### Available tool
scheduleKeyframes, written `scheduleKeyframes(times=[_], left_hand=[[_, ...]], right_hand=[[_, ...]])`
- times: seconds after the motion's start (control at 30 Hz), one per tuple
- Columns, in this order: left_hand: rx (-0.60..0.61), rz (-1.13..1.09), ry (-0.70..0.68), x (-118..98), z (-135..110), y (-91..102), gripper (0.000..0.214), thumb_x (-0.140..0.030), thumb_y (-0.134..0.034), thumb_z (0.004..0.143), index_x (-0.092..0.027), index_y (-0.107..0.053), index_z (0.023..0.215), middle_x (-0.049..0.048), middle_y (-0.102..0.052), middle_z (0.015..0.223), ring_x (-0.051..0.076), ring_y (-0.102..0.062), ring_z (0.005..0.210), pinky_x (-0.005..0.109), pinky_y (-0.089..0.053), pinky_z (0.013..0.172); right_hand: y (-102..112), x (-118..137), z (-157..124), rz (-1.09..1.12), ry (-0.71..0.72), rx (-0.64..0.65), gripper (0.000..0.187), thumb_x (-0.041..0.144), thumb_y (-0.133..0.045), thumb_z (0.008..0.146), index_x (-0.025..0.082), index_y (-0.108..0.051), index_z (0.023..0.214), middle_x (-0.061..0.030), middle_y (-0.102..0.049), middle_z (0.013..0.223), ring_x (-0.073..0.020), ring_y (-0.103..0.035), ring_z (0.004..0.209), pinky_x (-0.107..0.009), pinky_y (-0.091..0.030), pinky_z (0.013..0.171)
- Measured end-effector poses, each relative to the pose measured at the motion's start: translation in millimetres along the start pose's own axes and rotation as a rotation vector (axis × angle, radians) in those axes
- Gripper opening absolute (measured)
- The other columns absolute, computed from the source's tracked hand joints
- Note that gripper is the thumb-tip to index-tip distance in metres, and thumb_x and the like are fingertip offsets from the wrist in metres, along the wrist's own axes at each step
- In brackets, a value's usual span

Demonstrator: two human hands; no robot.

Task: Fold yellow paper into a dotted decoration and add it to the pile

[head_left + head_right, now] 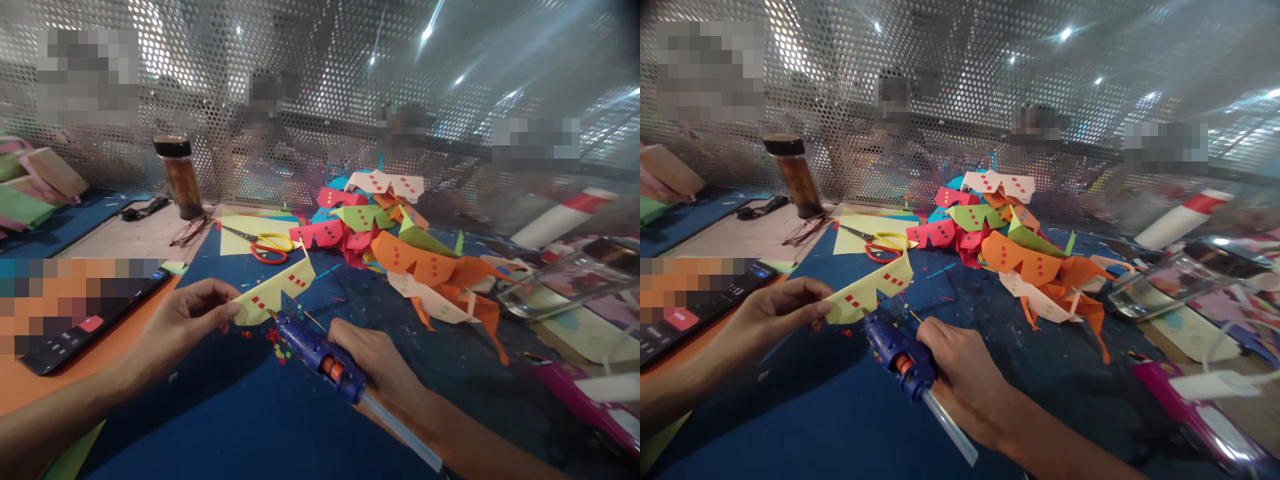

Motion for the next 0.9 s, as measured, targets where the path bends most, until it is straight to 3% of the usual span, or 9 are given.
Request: scheduleKeyframes(times=[0.7,0.9], left_hand=[[0.001,-0.001,0.007,-1.7,-0.4,-0.1,0.024,-0.044,-0.069,0.081,-0.021,-0.068,0.085,-0.0011,-0.064,0.066,0.012,-0.056,0.059,0.023,-0.043,0.058],[-0.015,-0.014,0.012,0.3,-0.5,1.5,0.023,-0.044,-0.069,0.081,-0.021,-0.068,0.084,-0.0011,-0.064,0.067,0.014,-0.057,0.062,0.024,-0.045,0.059]], right_hand=[[-3.5,1.7,0.1,0.02,0.017,0.01,0.019,0.023,-0.047,0.091,0.023,-0.034,0.076,0.0044,-0.045,0.07,-0.0102,-0.041,0.056,-0.027,-0.027,0.053],[2.8,-3.0,-1.1,0.04,-0.037,-0.046,0.021,0.019,-0.055,0.083,0.023,-0.037,0.073,0.0059,-0.045,0.065,-0.0092,-0.039,0.052,-0.026,-0.027,0.048]])
Point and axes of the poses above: each hand's wrist, its own z-axis towards the middle knuckle, its own y-axis out of the back of the hand, x = y × z, the point moved 9 cm from there along z, towards the middle knuckle
